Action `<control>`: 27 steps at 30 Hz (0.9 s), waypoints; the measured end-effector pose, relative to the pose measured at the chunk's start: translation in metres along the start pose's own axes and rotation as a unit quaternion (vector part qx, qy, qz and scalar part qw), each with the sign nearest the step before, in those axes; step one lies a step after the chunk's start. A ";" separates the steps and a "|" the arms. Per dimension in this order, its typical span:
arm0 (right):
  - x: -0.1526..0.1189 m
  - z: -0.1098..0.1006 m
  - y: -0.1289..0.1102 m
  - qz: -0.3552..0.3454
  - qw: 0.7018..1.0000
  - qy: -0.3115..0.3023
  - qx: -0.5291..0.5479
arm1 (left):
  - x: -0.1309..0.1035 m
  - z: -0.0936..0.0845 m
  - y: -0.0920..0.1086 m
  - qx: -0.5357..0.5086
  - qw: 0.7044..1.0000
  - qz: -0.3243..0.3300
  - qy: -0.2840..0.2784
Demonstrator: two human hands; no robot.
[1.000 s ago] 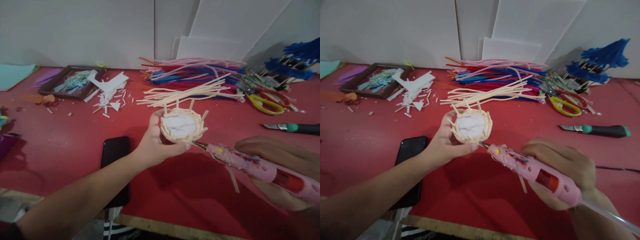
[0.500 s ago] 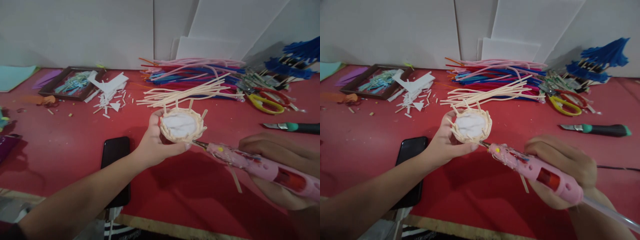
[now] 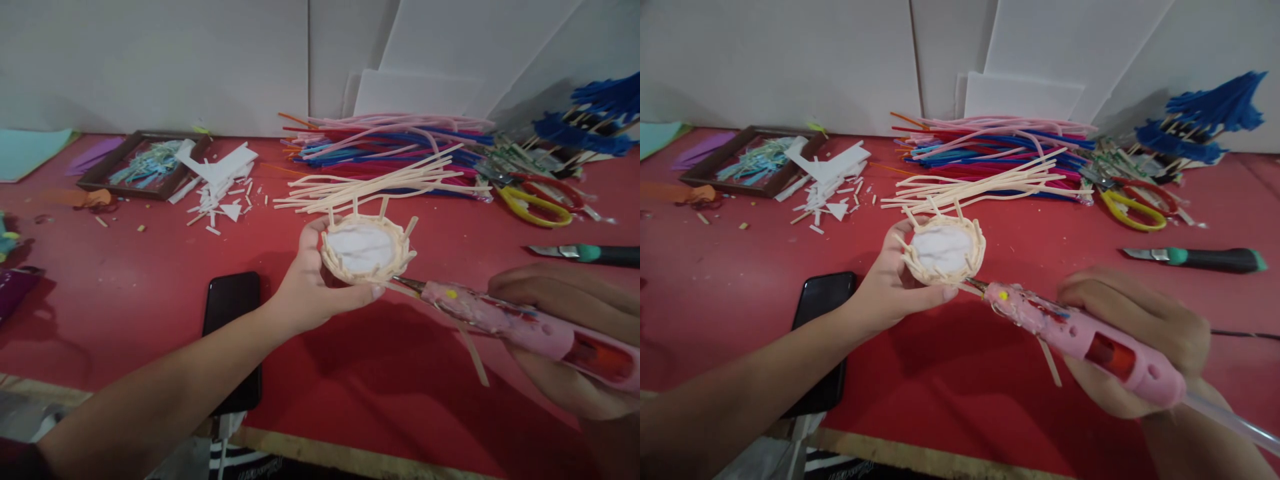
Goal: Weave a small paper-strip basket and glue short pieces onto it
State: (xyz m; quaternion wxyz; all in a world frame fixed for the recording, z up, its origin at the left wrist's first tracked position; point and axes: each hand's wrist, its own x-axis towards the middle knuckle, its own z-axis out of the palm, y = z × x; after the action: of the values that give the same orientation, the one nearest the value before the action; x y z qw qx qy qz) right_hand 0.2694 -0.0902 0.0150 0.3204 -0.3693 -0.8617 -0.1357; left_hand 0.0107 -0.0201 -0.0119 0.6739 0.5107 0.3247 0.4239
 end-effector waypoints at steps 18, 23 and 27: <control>-0.005 -0.003 0.000 0.045 0.999 -0.008 -0.020 | -0.001 0.002 0.005 -0.051 0.998 -0.038 0.008; -0.013 -0.001 0.001 0.079 0.996 0.033 0.014 | -0.001 0.001 0.009 -0.055 0.997 -0.050 -0.010; -0.015 0.001 0.001 0.089 0.995 0.041 0.021 | -0.002 0.003 0.011 -0.068 0.996 -0.055 -0.011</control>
State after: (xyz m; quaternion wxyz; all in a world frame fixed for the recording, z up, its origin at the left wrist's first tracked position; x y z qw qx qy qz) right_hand 0.2775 -0.0974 0.0043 0.3740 -0.4321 -0.8141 -0.1032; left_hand 0.0097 -0.0215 -0.0006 0.7324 0.4500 0.3155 0.4019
